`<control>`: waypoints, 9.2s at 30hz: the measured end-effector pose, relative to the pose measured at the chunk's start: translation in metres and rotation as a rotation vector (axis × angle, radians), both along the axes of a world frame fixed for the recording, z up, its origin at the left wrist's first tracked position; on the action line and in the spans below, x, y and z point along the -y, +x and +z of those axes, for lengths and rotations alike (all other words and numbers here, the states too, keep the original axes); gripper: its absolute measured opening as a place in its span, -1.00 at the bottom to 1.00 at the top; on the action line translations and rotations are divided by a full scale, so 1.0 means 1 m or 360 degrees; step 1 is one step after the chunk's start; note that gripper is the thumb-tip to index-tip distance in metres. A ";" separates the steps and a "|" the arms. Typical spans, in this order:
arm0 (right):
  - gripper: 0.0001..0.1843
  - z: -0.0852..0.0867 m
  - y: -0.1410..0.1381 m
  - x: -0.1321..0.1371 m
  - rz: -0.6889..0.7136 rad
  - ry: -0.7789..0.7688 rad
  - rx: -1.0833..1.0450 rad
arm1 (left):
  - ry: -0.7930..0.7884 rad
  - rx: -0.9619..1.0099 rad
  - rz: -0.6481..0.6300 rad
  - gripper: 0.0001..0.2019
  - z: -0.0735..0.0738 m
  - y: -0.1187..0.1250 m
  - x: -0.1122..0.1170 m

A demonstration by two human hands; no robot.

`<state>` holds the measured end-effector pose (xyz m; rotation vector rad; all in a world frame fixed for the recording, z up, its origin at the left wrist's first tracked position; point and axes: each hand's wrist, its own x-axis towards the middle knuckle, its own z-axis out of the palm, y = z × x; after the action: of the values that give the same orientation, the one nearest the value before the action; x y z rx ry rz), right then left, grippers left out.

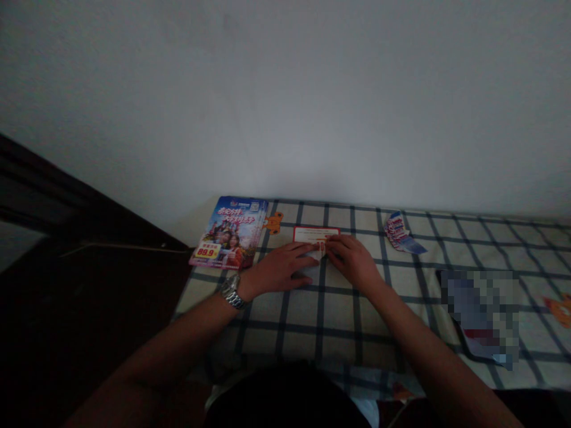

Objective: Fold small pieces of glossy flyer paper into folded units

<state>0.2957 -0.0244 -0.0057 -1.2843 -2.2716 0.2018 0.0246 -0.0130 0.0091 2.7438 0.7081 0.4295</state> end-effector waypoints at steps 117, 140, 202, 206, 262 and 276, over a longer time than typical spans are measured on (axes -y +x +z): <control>-0.65 -0.024 -0.011 0.008 0.0196 0.0209 0.0136 | 0.0318 0.0053 0.0279 -0.79 -0.001 0.018 -0.017; -0.53 -0.022 -0.010 0.010 0.0124 0.0115 -0.0001 | 0.0196 -0.0024 0.0235 -0.60 -0.013 0.001 0.003; -0.53 -0.016 -0.015 0.012 0.0064 0.0113 0.0129 | 0.0166 -0.0185 0.0284 -0.45 -0.012 0.004 0.005; -0.51 -0.019 -0.014 0.012 0.0063 0.0107 0.0123 | 0.0170 -0.0172 0.0271 -0.46 -0.012 0.004 0.005; -0.55 -0.012 -0.015 0.011 0.0045 0.0122 0.0261 | 0.0175 -0.0138 0.0238 -0.47 -0.010 0.002 0.002; -0.55 -0.019 -0.015 0.010 0.0032 0.0140 0.0308 | 0.0202 -0.0106 0.0217 -0.51 -0.014 0.002 0.000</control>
<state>0.2808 -0.0348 -0.0246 -1.2843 -2.4263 -0.0167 0.0264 -0.0134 -0.0050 2.8504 0.9186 0.4274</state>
